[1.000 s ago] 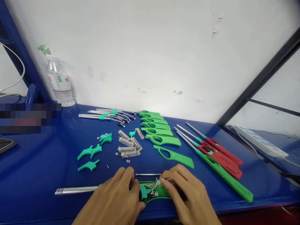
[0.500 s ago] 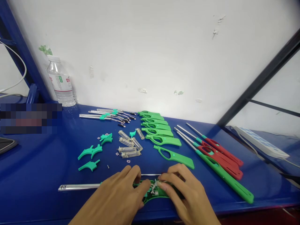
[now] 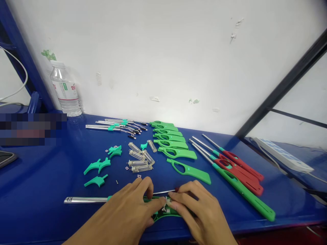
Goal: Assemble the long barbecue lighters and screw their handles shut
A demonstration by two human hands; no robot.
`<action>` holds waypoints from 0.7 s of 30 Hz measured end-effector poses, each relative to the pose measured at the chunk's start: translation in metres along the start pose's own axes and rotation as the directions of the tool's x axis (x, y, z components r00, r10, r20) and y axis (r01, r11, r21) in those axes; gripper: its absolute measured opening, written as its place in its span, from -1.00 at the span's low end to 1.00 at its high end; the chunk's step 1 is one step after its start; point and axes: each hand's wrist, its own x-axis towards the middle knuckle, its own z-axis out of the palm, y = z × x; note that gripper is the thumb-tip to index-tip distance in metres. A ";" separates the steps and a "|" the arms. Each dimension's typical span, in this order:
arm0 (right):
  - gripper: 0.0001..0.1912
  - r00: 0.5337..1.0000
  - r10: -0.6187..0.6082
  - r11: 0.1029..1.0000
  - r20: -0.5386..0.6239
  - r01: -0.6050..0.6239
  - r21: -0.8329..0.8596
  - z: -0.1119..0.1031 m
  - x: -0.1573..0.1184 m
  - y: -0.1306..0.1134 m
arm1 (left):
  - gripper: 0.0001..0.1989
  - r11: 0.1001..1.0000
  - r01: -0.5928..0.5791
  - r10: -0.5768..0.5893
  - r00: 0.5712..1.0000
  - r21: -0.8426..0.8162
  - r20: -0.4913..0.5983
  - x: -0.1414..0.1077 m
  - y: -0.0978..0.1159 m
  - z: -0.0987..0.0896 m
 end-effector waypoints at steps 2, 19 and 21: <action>-0.63 1.000 -0.004 1.000 0.002 0.004 -0.005 0.000 -0.001 0.000 | -0.46 1.000 0.000 0.001 1.000 -0.018 0.016 0.000 0.000 -0.002; -0.76 0.998 0.024 1.000 0.052 -0.024 0.011 0.001 -0.002 -0.001 | -0.50 0.999 0.028 -0.027 1.000 0.023 -0.015 0.001 0.000 0.008; -0.77 0.998 0.025 1.000 0.059 -0.024 -0.014 0.001 -0.005 0.001 | -0.52 0.999 0.020 -0.019 1.000 0.031 -0.021 0.000 0.001 0.008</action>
